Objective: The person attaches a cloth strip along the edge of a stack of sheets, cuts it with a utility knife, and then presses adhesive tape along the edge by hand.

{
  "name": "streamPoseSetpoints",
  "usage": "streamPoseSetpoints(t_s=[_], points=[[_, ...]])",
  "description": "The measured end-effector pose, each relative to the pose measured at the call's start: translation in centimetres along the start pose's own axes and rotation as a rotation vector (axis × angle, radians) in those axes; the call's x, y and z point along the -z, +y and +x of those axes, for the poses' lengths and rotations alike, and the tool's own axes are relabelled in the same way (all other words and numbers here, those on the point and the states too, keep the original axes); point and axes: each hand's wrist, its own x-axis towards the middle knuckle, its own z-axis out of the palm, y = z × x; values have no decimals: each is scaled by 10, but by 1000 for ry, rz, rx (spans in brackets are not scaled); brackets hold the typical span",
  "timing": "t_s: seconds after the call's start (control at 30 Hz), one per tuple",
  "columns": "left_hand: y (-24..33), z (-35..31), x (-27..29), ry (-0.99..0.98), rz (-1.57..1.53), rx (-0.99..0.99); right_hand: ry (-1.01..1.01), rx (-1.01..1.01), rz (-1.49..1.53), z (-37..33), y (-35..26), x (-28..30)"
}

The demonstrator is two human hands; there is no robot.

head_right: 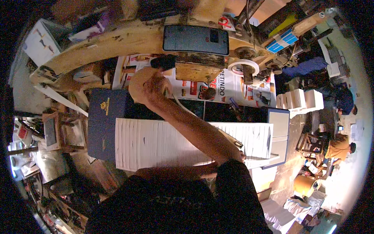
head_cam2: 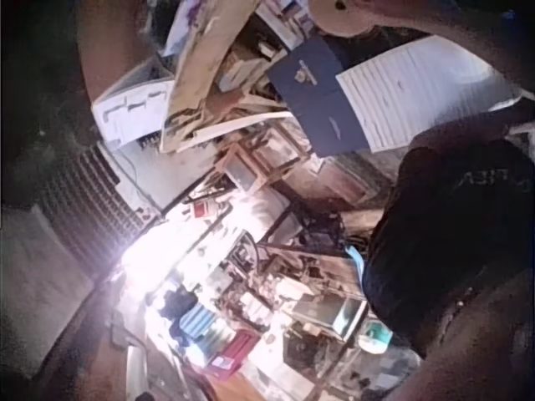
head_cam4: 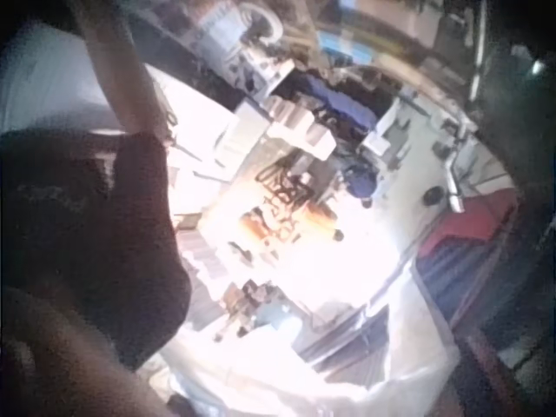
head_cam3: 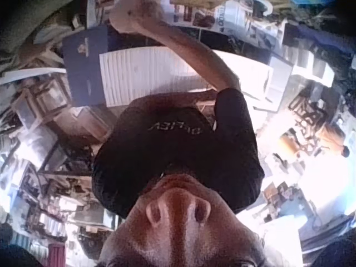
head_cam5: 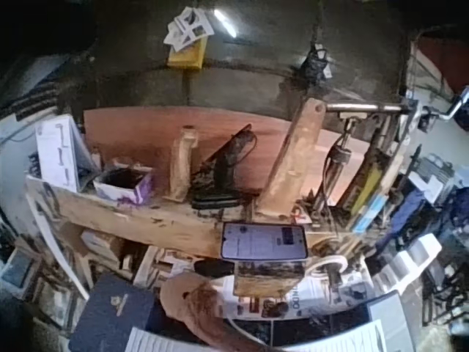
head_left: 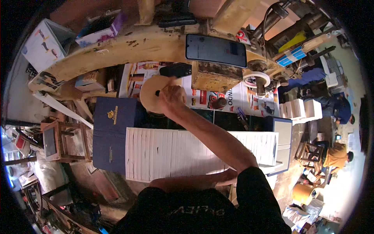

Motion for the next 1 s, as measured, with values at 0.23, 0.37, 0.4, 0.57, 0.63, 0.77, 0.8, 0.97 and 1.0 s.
streamPoseSetpoints(t_s=[0.23, 0.37, 0.4, 0.57, 0.63, 0.77, 0.8, 0.97, 1.0], points=[[4, 8, -3, -29, -34, -43, 383, 485, -78, 14, 45, -26], [2, 8, -3, -38, -44, -47, 503, 302, -5, 28, 31, -41], [7, 14, -8, -53, -65, -74, 431, 182, 14, 46, 44, -57], [-10, 8, 1, -29, -36, -22, -6, 51, -21, 1, -12, 20], [-6, 15, -2, -38, -55, -43, 272, 194, -112, 4, 12, 2], [0, 26, -7, -64, -100, -86, 632, 516, 34, 42, 61, -42], [-5, 26, -6, -62, -97, -77, 627, 528, 35, 42, 54, -38], [-10, 27, 1, -66, -110, -69, 234, 207, 48, 34, 26, -1], [-13, 27, 5, -64, -104, -61, 230, 213, 51, 35, 12, 2]])
